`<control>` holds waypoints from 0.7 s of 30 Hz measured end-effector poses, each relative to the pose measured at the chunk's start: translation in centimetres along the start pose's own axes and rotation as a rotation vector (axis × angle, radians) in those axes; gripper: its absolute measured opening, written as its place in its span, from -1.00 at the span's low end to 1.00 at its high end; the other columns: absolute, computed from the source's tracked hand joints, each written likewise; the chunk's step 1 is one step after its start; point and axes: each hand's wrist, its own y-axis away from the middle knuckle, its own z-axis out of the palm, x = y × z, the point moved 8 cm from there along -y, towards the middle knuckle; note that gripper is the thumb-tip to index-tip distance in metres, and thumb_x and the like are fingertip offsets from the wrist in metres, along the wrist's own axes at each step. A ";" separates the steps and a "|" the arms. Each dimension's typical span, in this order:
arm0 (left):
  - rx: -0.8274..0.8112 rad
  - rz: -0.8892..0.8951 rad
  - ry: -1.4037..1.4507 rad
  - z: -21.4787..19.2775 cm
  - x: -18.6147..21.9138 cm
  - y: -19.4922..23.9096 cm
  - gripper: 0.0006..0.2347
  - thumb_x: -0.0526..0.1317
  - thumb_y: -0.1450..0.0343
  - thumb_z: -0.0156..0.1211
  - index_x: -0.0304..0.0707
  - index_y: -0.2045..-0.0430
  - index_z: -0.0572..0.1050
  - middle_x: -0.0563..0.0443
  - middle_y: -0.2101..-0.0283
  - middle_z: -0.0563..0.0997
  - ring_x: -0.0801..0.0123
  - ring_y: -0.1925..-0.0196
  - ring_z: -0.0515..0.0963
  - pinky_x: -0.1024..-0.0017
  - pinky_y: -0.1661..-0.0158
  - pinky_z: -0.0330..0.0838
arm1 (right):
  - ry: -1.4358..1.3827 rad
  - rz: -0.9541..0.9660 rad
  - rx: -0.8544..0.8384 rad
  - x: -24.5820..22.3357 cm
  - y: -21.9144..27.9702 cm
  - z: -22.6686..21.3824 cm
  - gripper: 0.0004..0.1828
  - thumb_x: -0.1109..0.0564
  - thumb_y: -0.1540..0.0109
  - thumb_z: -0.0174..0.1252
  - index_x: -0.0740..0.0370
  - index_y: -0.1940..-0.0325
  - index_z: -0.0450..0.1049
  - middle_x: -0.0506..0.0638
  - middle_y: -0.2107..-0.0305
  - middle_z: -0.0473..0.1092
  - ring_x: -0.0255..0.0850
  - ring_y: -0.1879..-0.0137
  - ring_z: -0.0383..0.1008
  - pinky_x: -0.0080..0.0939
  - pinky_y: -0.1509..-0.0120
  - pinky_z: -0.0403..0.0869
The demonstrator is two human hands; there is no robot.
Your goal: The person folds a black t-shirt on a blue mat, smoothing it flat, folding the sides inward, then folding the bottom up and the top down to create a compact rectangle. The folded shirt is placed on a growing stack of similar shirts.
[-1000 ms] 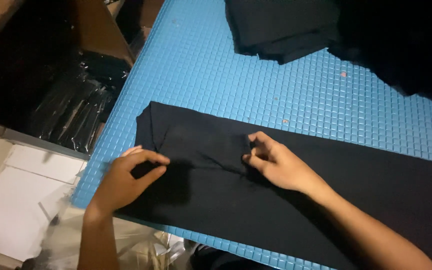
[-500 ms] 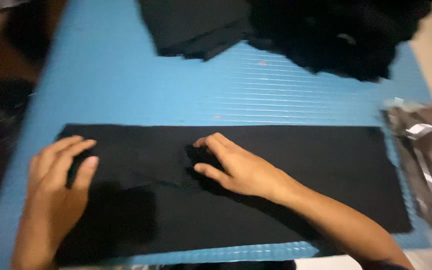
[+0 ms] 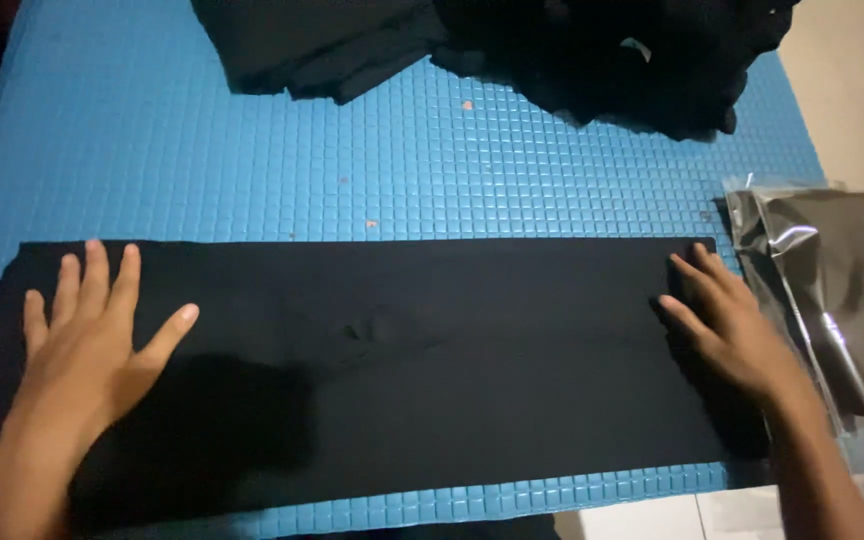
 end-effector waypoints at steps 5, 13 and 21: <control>-0.002 0.159 -0.020 -3.8 5.0 2.9 -0.44 0.23 -0.44 -0.22 0.24 -0.38 0.17 -0.01 -0.53 0.08 0.09 -0.57 0.01 -0.05 -0.46 -0.23 | -0.034 0.263 -0.139 2.3 2.4 -2.2 -0.22 -0.06 -0.05 0.20 -0.13 -0.41 0.33 -0.10 -0.58 0.00 0.08 -0.59 0.05 0.45 -0.44 0.22; 0.549 0.944 0.133 -4.4 13.4 11.0 -0.79 -0.14 -0.39 0.28 -0.15 0.16 0.64 -0.06 0.03 0.66 0.16 -0.06 0.63 0.04 -0.20 0.43 | 0.011 -0.107 0.167 0.8 2.2 -2.6 -0.64 0.34 -0.20 0.27 0.27 -0.09 0.57 0.17 -0.25 0.46 0.05 -0.21 0.53 0.02 -0.30 0.50; 0.500 1.078 0.351 -4.1 9.9 11.0 -0.72 -0.48 -0.32 0.31 -0.14 0.14 0.61 0.09 0.12 0.67 0.18 -0.12 0.64 0.01 -0.32 0.34 | 0.060 -0.090 0.274 1.2 4.0 -3.6 -0.71 0.38 -0.29 0.27 0.23 -0.09 0.61 0.15 -0.19 0.51 0.03 -0.16 0.56 0.00 -0.32 0.49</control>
